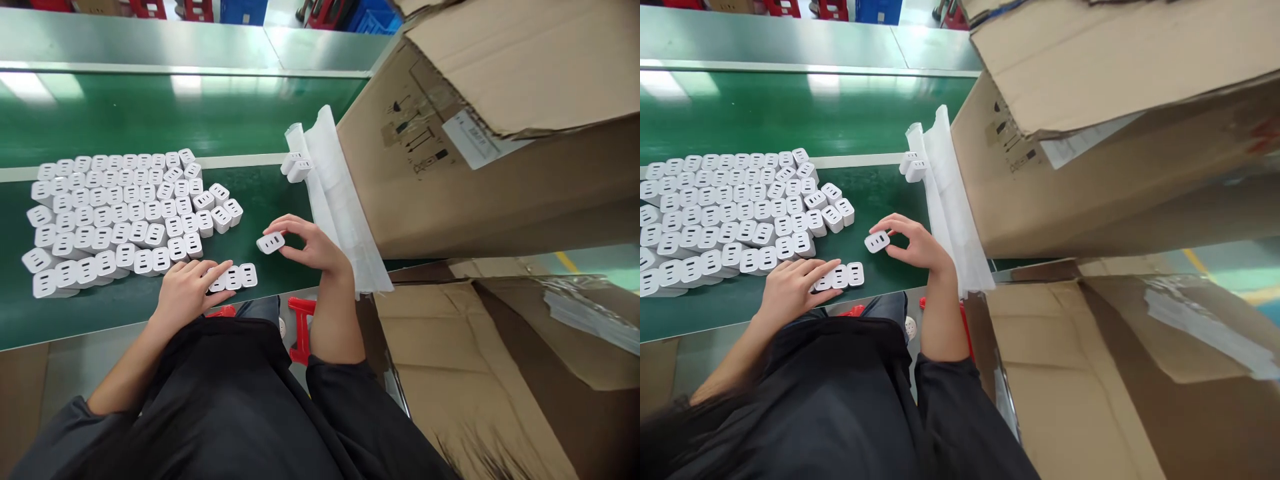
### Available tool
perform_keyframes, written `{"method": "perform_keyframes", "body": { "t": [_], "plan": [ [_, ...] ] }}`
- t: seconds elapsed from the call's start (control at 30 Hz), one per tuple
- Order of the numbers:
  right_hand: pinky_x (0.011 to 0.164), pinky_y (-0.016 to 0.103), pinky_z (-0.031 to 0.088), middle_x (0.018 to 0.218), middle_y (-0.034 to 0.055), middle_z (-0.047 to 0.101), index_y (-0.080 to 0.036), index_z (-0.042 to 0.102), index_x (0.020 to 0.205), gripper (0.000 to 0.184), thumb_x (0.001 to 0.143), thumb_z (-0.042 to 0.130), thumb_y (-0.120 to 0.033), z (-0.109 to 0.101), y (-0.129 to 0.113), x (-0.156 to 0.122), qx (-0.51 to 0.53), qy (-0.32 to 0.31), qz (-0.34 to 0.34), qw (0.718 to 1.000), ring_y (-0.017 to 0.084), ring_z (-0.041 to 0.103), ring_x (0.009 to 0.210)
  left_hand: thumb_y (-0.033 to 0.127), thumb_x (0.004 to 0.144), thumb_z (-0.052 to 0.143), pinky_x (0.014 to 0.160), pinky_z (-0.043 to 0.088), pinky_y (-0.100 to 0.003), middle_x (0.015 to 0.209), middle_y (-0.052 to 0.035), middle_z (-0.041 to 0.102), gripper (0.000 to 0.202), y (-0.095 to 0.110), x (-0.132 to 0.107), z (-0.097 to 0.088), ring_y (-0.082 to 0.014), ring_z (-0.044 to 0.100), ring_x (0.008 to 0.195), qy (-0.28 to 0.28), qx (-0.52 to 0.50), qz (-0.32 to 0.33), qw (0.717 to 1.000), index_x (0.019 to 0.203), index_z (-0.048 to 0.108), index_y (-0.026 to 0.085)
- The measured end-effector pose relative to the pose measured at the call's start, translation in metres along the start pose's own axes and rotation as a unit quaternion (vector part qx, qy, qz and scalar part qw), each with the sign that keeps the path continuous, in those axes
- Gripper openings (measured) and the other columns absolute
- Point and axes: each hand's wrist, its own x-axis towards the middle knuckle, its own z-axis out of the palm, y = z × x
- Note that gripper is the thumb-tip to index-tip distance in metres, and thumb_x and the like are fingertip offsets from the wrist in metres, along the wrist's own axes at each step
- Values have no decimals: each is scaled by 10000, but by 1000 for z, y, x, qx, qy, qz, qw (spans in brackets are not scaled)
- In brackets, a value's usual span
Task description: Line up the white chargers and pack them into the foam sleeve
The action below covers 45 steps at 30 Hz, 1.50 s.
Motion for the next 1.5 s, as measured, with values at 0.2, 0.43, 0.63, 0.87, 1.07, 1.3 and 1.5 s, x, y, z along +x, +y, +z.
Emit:
{"method": "perform_keyframes", "body": {
  "t": [0.2, 0.43, 0.63, 0.87, 1.07, 1.3, 1.5],
  "plan": [
    [933, 390, 530, 1096, 65, 716, -213, 725, 1062, 318, 868, 498, -102, 5, 31, 1, 68, -94, -4, 993, 210, 647, 1062, 556, 924, 609, 718, 416, -332, 989, -13, 753, 457, 0, 1, -1, -174, 673, 786, 0, 3, 2, 1000, 1280, 647, 272],
    [979, 400, 511, 1276, 73, 669, -221, 661, 1237, 496, 797, 486, -74, 16, 40, -9, 152, -57, -3, 987, 231, 609, 1206, 542, 927, 612, 718, 420, -328, 1003, -26, 757, 466, -1, 1, -1, -180, 680, 789, -7, 10, 3, 1000, 1301, 639, 265],
    [1127, 471, 398, 1490, 92, 514, -251, 490, 1425, 611, 832, 633, -287, 10, 37, -20, 206, -102, -9, 973, 283, 474, 1381, 539, 923, 618, 698, 414, -331, 1010, -41, 758, 452, 0, 1, -2, -192, 688, 803, -19, 8, -15, 1000, 1298, 645, 288],
    [1117, 421, 404, 1420, 103, 556, -242, 412, 1486, 672, 874, 677, -327, 14, 38, -17, 152, -140, -9, 978, 240, 505, 1322, 529, 914, 637, 688, 415, -327, 1002, -25, 757, 451, 0, 3, -4, -181, 685, 802, -12, 20, -3, 1000, 1285, 651, 271],
    [1033, 386, 472, 1310, 94, 623, -220, 511, 1400, 555, 883, 683, -325, 17, 38, -16, 132, -113, 27, 985, 220, 592, 1198, 524, 913, 643, 700, 419, -324, 984, -17, 756, 453, 0, 3, -3, -172, 679, 780, 6, 21, 8, 1000, 1283, 649, 262],
    [781, 337, 495, 1074, 70, 643, -213, 636, 1081, 424, 762, 812, -429, 30, 37, -9, 26, 19, 13, 999, 212, 598, 952, 534, 918, 630, 708, 429, -328, 994, -20, 756, 448, 1, 2, -3, -173, 683, 785, 0, 15, -3, 1000, 1283, 654, 275],
    [659, 294, 434, 904, 17, 559, -212, 577, 903, 417, 737, 813, -513, 36, 39, -8, -9, 50, 48, 998, 152, 509, 741, 540, 920, 620, 720, 435, -329, 997, -35, 754, 455, 0, 1, -2, -184, 688, 802, -8, 2, -14, 1000, 1297, 649, 287]
  ]
}}
